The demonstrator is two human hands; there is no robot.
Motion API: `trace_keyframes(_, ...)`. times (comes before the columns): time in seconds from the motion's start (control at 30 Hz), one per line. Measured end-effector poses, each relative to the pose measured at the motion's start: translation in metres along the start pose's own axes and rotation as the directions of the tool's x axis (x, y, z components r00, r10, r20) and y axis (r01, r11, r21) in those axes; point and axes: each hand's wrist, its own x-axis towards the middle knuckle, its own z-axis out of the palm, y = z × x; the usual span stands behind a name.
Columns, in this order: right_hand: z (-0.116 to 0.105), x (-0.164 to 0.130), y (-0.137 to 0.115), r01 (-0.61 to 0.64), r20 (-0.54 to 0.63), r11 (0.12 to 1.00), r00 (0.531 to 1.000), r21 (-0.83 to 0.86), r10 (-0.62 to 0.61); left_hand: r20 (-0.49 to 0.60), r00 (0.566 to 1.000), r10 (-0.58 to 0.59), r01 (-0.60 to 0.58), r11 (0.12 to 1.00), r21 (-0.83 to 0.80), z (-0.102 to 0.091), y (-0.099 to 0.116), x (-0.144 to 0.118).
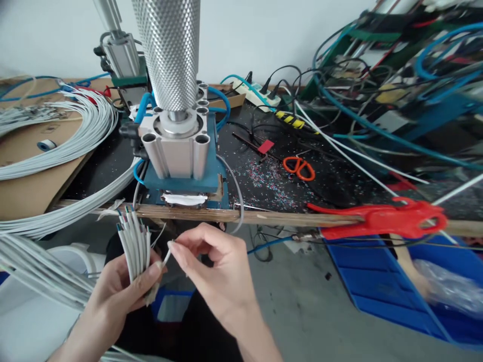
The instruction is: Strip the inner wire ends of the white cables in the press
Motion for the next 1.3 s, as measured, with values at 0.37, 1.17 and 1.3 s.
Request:
trace_keyframes(0.37,-0.006,0.007,-0.006,-0.037,0.168,0.994,0.986,0.101,0.02,0.0,1.0,-0.012,0.012,1.0,-0.004,0.002,-0.001,-0.004)
trace_keyframes(1.17,0.032,0.001,0.032,-0.078,-0.21,0.879,0.958,0.469,0.197,-0.277,0.926,0.256,-0.304,0.941,-0.147,0.004,0.022,0.0)
trace_keyframes(1.3,0.03,0.014,0.027,-0.028,-0.275,0.891,0.947,0.452,0.169,-0.238,0.919,0.314,-0.358,0.917,-0.174,0.003,0.04,-0.002)
